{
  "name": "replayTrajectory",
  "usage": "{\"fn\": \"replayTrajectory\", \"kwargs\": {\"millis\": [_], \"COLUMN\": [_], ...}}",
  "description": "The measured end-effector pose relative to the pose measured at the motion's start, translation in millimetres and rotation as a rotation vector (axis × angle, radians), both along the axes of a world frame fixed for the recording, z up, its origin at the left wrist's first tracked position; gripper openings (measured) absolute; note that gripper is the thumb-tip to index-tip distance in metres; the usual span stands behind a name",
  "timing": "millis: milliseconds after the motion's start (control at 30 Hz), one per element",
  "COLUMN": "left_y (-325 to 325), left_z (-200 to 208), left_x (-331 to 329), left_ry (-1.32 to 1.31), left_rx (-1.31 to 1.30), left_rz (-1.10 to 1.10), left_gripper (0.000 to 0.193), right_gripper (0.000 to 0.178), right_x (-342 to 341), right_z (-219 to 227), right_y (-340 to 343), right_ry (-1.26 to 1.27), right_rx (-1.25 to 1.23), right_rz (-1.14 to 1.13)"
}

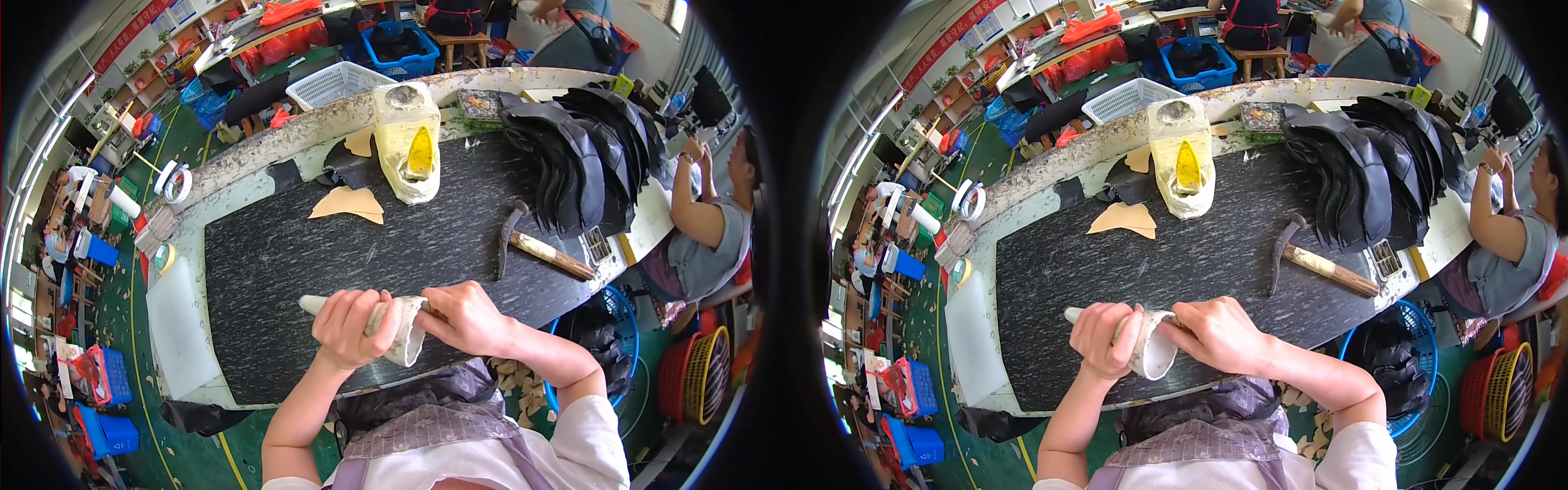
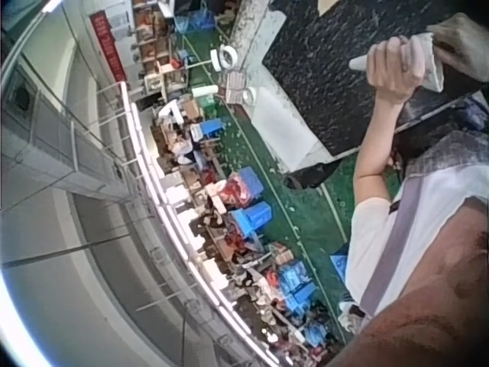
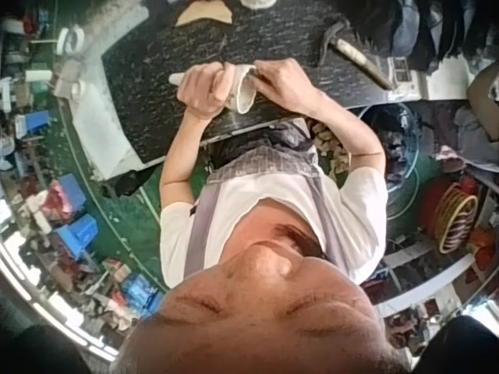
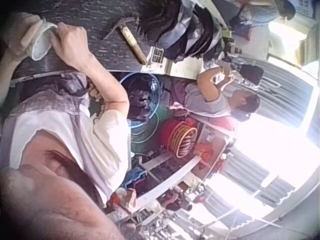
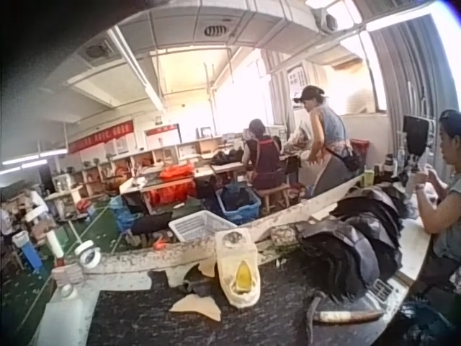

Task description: Assembling shoe components by applying adhesive lining to leather pieces and preparing shoe lasts at a factory workstation.

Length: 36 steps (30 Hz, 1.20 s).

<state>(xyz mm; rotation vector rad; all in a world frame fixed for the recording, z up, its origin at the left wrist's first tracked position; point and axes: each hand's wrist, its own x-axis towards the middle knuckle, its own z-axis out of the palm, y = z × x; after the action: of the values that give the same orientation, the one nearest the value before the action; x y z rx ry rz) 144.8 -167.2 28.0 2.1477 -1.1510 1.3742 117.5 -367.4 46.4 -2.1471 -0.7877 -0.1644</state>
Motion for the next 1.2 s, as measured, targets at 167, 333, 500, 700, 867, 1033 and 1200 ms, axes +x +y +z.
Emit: {"fn": "replayTrajectory", "kwargs": {"millis": [167,333,500,700,867,1033,1200], "left_y": [7,-3,-30,-16,-3,-10,0], "left_z": [-5,-21,-42,-24,-2,1,8], "left_x": [12,6,-1,29,6,5,2], "left_ry": [0.019,0.370,0.557,0.605,0.156,-0.022,0.016], "left_rx": [-0.040,-0.345,-0.736,-0.684,-0.111,-0.164,-0.081], "left_rz": [-0.062,-0.255,-0.345,0.069,0.056,0.015,0.017], "left_gripper": [0.043,0.026,0.037,0.060,0.050,0.049,0.047], "right_gripper": [0.019,0.027,0.027,0.014,0.035,0.037,0.037], "right_x": [3,6,5,-40,-17,-19,-25], "right_z": [1,2,2,-14,-26,-17,-17], "right_y": [1,-6,3,20,2,7,9], "right_ry": [0.010,0.031,-0.329,-0.643,0.598,0.865,0.827], "right_rx": [-0.007,0.248,0.309,0.129,0.580,0.627,0.660], "right_rz": [0.070,0.298,0.093,0.287,0.164,0.143,0.171]}}
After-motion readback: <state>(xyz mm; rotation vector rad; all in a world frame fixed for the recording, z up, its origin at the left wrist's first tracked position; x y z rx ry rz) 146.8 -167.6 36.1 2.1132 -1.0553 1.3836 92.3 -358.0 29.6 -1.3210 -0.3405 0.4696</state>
